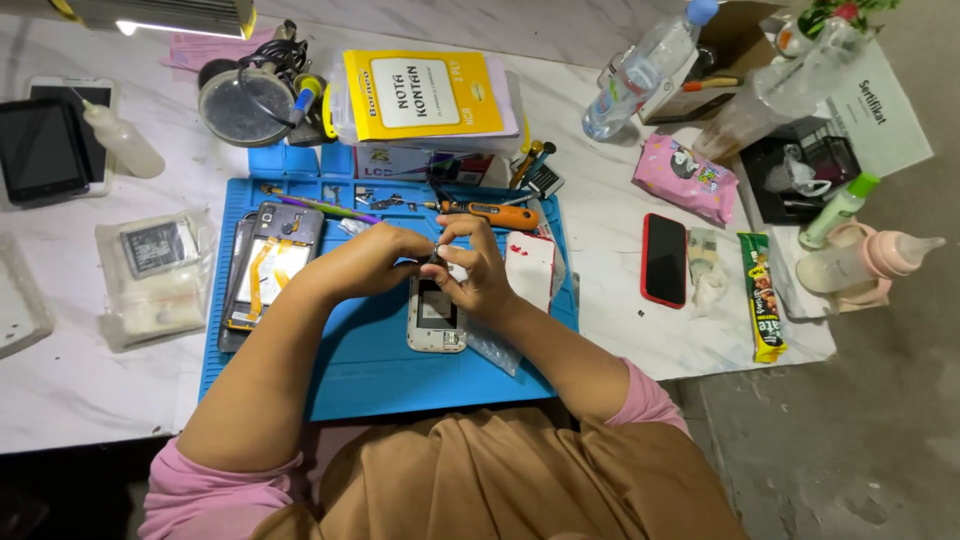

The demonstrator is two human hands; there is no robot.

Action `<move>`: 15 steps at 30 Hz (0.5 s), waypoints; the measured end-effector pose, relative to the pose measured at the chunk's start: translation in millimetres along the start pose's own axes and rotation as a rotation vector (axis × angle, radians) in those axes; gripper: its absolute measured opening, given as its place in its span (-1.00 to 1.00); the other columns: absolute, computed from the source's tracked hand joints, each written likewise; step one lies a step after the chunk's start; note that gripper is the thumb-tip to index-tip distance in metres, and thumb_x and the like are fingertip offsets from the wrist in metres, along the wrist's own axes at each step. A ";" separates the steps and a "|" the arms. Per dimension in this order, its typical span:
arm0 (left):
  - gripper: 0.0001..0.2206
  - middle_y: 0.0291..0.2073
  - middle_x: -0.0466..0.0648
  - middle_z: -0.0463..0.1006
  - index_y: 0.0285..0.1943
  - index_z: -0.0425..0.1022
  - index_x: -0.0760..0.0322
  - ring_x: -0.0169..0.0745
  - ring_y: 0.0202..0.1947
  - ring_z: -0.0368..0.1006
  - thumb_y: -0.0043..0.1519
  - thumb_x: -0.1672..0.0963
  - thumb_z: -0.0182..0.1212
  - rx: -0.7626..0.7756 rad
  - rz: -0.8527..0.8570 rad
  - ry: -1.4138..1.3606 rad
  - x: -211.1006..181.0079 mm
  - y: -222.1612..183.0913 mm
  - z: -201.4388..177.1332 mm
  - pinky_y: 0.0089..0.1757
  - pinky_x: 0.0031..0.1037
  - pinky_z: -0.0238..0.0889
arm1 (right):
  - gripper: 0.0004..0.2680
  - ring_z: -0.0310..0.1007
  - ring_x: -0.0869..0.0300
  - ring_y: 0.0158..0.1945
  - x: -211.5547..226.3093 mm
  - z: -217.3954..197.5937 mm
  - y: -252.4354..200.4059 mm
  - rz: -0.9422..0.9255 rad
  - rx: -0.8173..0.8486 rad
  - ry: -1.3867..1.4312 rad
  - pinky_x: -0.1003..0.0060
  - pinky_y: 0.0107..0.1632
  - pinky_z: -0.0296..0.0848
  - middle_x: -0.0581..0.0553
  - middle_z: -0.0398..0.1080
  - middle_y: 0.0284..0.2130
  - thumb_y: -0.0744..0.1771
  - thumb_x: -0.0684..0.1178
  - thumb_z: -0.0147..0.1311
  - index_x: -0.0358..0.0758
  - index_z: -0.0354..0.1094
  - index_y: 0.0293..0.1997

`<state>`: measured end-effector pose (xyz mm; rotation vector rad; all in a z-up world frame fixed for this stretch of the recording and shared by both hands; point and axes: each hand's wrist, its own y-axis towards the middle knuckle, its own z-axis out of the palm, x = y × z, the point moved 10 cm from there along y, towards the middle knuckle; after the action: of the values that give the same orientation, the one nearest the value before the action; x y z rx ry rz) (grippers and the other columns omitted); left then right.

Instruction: Repairing a mobile phone by disassembling and reassembling internal components on a repair mat

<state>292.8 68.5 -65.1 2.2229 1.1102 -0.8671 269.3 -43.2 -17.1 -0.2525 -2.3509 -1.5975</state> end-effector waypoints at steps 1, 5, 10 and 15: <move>-0.83 -0.21 0.04 0.67 -0.06 0.61 0.19 0.24 -0.12 0.59 0.18 0.22 0.28 -0.016 -0.007 0.006 3.8 1.0 0.4 -0.09 -0.12 0.45 | -0.76 0.47 -0.33 0.06 0.8 1.0 0.3 -0.015 0.008 -0.005 -0.19 0.07 0.44 -0.23 0.33 -0.20 0.32 -0.12 0.31 -0.20 0.29 0.00; -0.78 -0.15 0.04 0.68 -0.02 0.62 0.15 0.20 -0.12 0.60 0.16 0.20 0.34 -0.063 0.008 0.094 -1.7 2.0 -5.6 -0.09 -0.10 0.45 | -0.75 0.47 -0.33 0.06 -1.2 3.6 -2.5 -0.063 0.045 -0.029 -0.19 0.05 0.44 -0.22 0.31 -0.20 0.32 -0.13 0.31 -0.19 0.28 0.01; -0.81 -0.32 0.04 0.55 -0.20 0.42 0.18 0.28 -0.24 0.53 0.11 0.12 0.34 -0.142 0.035 0.234 1.7 7.0 -10.8 -0.24 0.00 0.41 | -0.75 0.46 -0.33 0.03 -5.5 4.6 12.4 -0.044 0.061 -0.078 -0.21 0.03 0.43 -0.24 0.29 -0.22 0.33 -0.07 0.32 -0.22 0.25 -0.03; -0.81 -0.32 0.17 0.52 -0.18 0.40 0.30 0.42 -0.24 0.50 0.11 0.20 0.32 -0.156 0.065 0.183 -26.0 -2.0 -24.6 -0.24 0.07 0.38 | -0.75 0.46 -0.34 0.03 -10.7 3.4 6.7 -0.023 0.052 -0.057 -0.23 0.01 0.40 -0.26 0.31 -0.19 0.34 -0.06 0.31 -0.25 0.25 -0.04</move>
<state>286.9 73.0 -30.1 2.2276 1.1388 -0.5387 281.0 -37.4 -15.9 -0.2646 -2.4429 -1.5573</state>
